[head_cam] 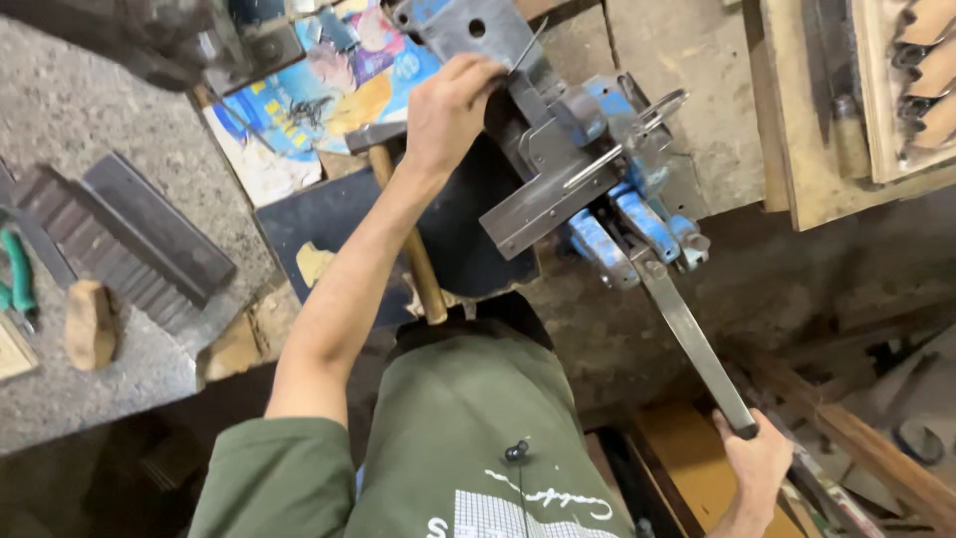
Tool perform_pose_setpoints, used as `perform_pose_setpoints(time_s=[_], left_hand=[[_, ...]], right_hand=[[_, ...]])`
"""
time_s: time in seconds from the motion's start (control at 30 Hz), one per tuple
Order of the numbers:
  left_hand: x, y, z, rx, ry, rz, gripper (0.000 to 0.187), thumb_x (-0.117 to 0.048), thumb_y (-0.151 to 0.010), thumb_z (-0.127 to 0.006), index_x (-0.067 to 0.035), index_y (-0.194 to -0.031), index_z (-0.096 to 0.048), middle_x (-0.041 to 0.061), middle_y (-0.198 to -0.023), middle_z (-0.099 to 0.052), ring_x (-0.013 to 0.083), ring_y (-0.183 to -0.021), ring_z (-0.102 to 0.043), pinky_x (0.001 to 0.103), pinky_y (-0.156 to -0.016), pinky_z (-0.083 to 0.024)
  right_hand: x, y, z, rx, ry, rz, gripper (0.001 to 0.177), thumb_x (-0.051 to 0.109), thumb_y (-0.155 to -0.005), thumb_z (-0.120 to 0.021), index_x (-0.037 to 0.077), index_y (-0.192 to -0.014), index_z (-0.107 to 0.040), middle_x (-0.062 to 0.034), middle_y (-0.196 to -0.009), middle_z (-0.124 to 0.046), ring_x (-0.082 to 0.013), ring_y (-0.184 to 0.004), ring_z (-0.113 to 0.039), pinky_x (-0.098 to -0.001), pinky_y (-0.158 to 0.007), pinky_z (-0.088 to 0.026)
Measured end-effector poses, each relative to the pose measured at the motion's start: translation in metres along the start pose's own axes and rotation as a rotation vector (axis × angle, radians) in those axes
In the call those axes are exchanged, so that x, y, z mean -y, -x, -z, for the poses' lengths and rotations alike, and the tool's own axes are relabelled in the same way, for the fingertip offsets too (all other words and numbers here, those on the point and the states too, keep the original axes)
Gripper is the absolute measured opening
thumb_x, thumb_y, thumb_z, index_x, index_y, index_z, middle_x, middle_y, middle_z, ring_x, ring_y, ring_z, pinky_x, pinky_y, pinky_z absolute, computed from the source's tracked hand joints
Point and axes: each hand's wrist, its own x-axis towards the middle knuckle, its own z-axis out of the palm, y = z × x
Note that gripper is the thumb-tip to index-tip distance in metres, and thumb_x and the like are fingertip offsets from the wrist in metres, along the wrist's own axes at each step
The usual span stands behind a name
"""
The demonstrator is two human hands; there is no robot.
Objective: The person repeatedly places a small metal piece into a vise, secures it, and uses a hammer to strike it against a metal guide. They remove the piece, inspect it, and repeat the process to shape the metal.
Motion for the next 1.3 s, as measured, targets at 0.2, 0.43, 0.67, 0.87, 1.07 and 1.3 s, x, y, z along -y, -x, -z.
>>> perform_pose_setpoints(time_s=[0.2,0.43,0.67,0.87,1.07,1.3], left_hand=[[-0.037,0.003,0.03,-0.084,0.782,0.53,0.013,-0.005,-0.099,-0.077,-0.002,-0.112,-0.075,0.006,-0.102,-0.077,0.0103,-0.092,-0.071,0.024,-0.083,-0.057],[-0.085,0.049,0.09,-0.025,1.352,0.74,0.019,-0.003,-0.097,-0.073,0.002,-0.115,-0.068,0.011,-0.106,-0.077,0.0171,-0.095,-0.076,0.032,-0.09,-0.063],[-0.103,0.12,0.142,0.01,1.461,0.812,0.017,-0.002,-0.101,-0.07,0.004,-0.117,-0.067,0.011,-0.105,-0.075,0.0147,-0.096,-0.073,0.033,-0.091,-0.062],[-0.08,0.164,0.216,-0.049,0.837,0.858,0.021,-0.008,-0.097,-0.073,-0.002,-0.117,-0.07,0.004,-0.107,-0.078,0.012,-0.097,-0.074,0.029,-0.091,-0.061],[-0.019,0.196,0.272,0.085,0.157,0.226,0.033,-0.01,-0.083,-0.081,-0.005,-0.114,-0.07,0.009,-0.116,-0.07,0.0305,-0.111,-0.067,0.04,-0.094,-0.056],[0.057,0.216,0.266,0.265,0.15,0.055,0.027,0.005,-0.077,-0.071,-0.006,-0.102,-0.071,0.006,-0.107,-0.069,0.0255,-0.103,-0.068,0.038,-0.085,-0.058]], right_hand=[[0.067,0.004,0.015,0.056,-0.084,0.045,0.052,0.039,-0.083,-0.086,0.001,-0.115,-0.072,-0.018,-0.09,-0.07,-0.0337,-0.082,-0.067,-0.0411,-0.075,-0.052],[0.283,0.034,0.09,-0.31,-0.387,0.624,0.024,0.009,-0.098,-0.078,0.004,-0.122,-0.072,-0.0123,-0.118,-0.074,-0.0267,-0.106,-0.07,-0.0378,-0.101,-0.053],[0.489,0.103,0.089,-0.14,-0.648,1.094,0.033,0.003,-0.088,-0.081,-0.001,-0.119,-0.069,-0.0148,-0.119,-0.068,-0.03,-0.105,-0.068,-0.0349,-0.092,-0.054],[0.538,0.144,0.037,-0.037,-0.571,1.189,0.016,-0.003,-0.094,-0.077,-0.001,-0.109,-0.071,-0.0119,-0.112,-0.069,-0.0276,-0.1,-0.07,-0.0353,-0.087,-0.056],[0.537,0.157,-0.033,0.03,-0.349,1.301,0.019,0.002,-0.086,-0.082,0.002,-0.101,-0.071,-0.0109,-0.102,-0.07,-0.0292,-0.09,-0.069,-0.0389,-0.077,-0.055],[0.546,0.154,-0.107,0.143,-0.47,1.103,0.03,0.004,-0.089,-0.082,0.003,-0.116,-0.069,-0.009,-0.107,-0.07,-0.0258,-0.094,-0.071,-0.037,-0.081,-0.057]])
